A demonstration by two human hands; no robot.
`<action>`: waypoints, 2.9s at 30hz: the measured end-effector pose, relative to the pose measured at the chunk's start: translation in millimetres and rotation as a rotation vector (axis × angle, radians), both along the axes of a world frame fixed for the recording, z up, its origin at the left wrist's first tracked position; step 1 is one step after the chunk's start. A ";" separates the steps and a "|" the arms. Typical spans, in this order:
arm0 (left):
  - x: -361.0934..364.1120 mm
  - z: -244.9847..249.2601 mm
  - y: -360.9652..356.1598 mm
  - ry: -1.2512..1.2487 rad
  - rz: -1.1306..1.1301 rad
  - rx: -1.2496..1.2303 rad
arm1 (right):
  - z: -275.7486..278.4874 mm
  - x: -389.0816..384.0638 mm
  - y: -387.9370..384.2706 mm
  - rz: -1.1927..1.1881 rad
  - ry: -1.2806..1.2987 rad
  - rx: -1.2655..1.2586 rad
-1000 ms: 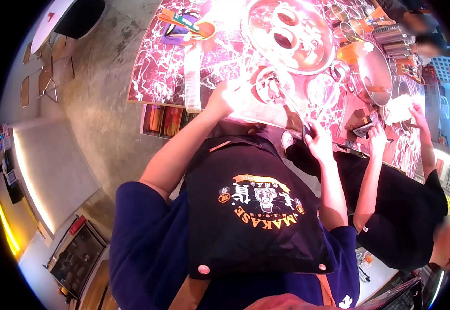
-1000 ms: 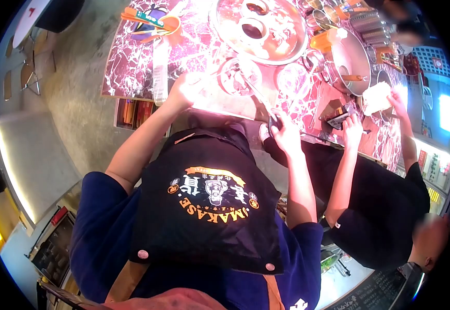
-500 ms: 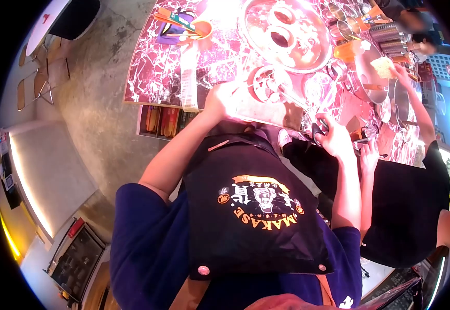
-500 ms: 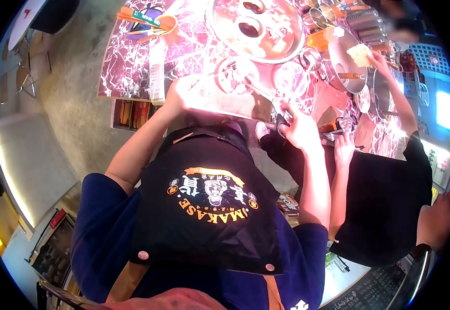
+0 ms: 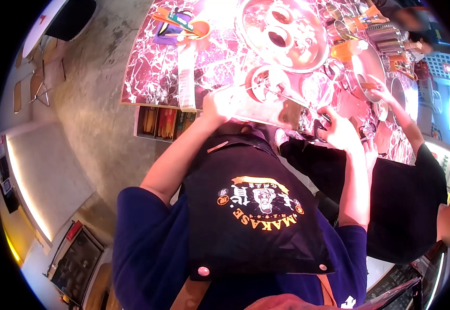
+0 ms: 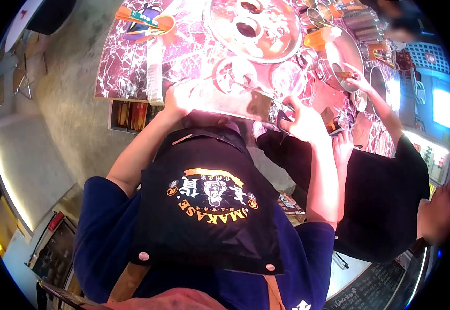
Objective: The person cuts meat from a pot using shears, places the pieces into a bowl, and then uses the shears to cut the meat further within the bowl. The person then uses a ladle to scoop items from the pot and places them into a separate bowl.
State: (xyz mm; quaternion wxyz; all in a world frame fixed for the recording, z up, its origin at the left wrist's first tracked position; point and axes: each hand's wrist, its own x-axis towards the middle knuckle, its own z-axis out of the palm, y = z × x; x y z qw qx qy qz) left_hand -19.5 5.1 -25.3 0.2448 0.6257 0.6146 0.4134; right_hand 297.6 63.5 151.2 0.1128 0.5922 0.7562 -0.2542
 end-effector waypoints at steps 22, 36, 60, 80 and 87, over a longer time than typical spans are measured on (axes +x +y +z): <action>-8.2 9.0 4.1 0.258 -0.138 0.300 | -41.4 -11.9 35.7 0.001 0.177 -0.093; -16.3 15.4 -17.1 -0.099 0.100 -0.288 | -8.8 9.5 -9.9 0.014 0.085 -0.070; -15.5 -87.3 -38.5 -0.426 0.161 -0.311 | 45.9 -61.8 41.8 0.327 -0.230 0.150; -16.1 -102.2 -47.1 -0.502 0.227 -0.298 | -271.5 3.7 -24.0 -0.536 0.547 0.176; 8.3 -124.5 -34.5 -0.945 0.162 -0.194 | -254.2 -29.7 -20.6 -0.356 0.256 0.381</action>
